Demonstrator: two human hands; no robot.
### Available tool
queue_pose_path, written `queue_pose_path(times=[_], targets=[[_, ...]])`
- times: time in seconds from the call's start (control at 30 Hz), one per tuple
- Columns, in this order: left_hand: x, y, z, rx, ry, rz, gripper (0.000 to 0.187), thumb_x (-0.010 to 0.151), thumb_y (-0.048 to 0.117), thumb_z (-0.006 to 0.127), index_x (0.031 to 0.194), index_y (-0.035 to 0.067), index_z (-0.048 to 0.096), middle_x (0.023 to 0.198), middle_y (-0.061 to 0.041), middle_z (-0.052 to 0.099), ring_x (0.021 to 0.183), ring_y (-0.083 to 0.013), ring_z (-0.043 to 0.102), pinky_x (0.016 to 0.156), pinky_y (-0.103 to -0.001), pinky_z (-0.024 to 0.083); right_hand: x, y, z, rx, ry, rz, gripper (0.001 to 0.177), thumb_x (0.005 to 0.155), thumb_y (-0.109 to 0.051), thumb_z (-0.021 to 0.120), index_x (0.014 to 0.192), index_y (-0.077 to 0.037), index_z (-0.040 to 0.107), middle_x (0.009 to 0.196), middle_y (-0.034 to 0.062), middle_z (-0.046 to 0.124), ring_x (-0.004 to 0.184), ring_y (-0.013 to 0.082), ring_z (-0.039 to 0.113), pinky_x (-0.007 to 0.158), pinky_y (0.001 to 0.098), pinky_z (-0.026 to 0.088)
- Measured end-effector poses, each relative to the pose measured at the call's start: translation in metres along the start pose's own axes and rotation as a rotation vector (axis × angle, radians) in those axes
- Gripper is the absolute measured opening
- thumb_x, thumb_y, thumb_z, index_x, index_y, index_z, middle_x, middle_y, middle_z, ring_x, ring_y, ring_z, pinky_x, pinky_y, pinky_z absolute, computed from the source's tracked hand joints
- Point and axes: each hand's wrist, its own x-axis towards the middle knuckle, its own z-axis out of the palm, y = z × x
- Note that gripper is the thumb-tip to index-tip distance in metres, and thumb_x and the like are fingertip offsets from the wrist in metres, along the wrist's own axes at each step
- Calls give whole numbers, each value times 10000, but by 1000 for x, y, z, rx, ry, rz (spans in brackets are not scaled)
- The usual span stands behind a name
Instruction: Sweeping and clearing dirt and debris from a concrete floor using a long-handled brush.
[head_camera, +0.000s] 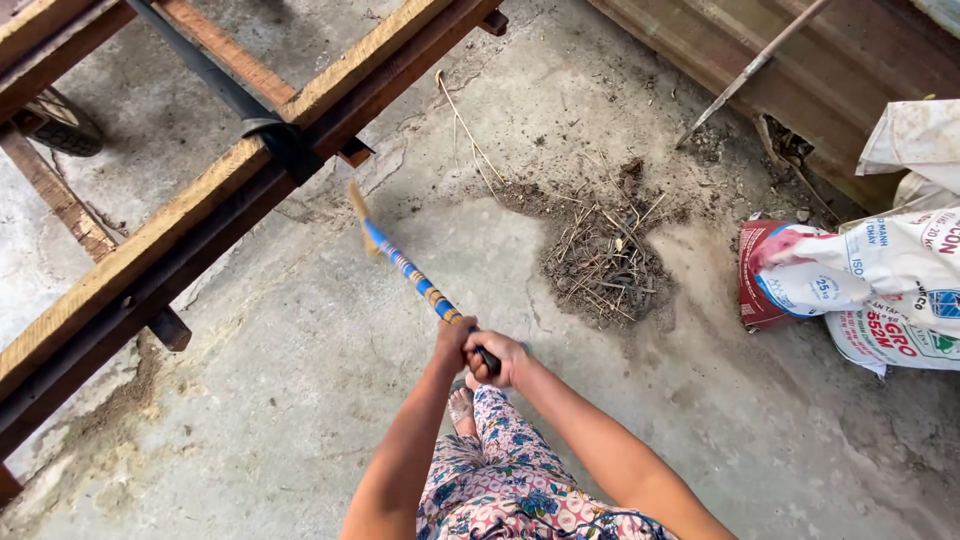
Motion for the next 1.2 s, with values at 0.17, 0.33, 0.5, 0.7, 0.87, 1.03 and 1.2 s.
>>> queue_pose_path(times=[0.17, 0.33, 0.5, 0.7, 0.87, 1.03, 1.2], targets=[[21, 8, 8, 164, -114, -127, 250, 818, 206, 758, 858, 12, 606, 724, -88, 627, 551, -197, 568, 442, -374, 456, 12, -5, -2, 70, 48, 39, 193, 889, -174, 642, 737, -151, 524, 571, -27, 551, 430, 60, 515, 370, 197, 445], [-22, 23, 4, 186, -309, -186, 281, 827, 248, 740, 986, 99, 562, 731, -47, 604, 587, -177, 560, 473, -366, 480, -5, 31, 20, 80, 182, -165, 159, 873, -135, 638, 743, -145, 547, 586, -22, 568, 434, 64, 516, 377, 207, 433], [-34, 4, -12, -66, -501, 23, 259, 902, 143, 701, 1083, 71, 531, 766, -87, 636, 642, -188, 625, 583, -345, 552, -29, 52, 53, -130, 336, -284, 140, 843, -96, 617, 729, -83, 538, 577, 30, 563, 438, 128, 536, 401, 302, 457], [-28, 15, 13, 59, -147, -81, 354, 853, 154, 740, 1074, 55, 481, 779, -98, 627, 637, -213, 619, 534, -403, 532, -19, 21, 11, 3, 204, -200, 170, 854, -124, 641, 727, -105, 530, 568, -4, 546, 439, 88, 522, 372, 241, 437], [7, -19, 49, 263, -243, -115, 316, 841, 204, 763, 1021, 16, 584, 783, -94, 643, 629, -198, 602, 516, -390, 519, -35, 20, -20, 119, 189, -159, 183, 876, -134, 653, 744, -122, 526, 581, -20, 555, 442, 62, 517, 373, 200, 436], [-31, -8, 83, 487, -471, -186, 297, 844, 237, 732, 1043, 100, 558, 786, -67, 615, 649, -183, 574, 521, -391, 502, -55, 40, -38, 267, 294, -320, 171, 864, -137, 659, 753, -150, 529, 565, -34, 537, 433, 68, 506, 376, 207, 435], [-26, -29, 102, 281, -760, -147, 325, 871, 223, 730, 1093, 50, 568, 795, -80, 660, 663, -197, 631, 583, -354, 549, -75, 41, -23, 238, 472, -477, 144, 844, -131, 648, 770, -126, 523, 570, 1, 544, 427, 111, 487, 378, 256, 435]])
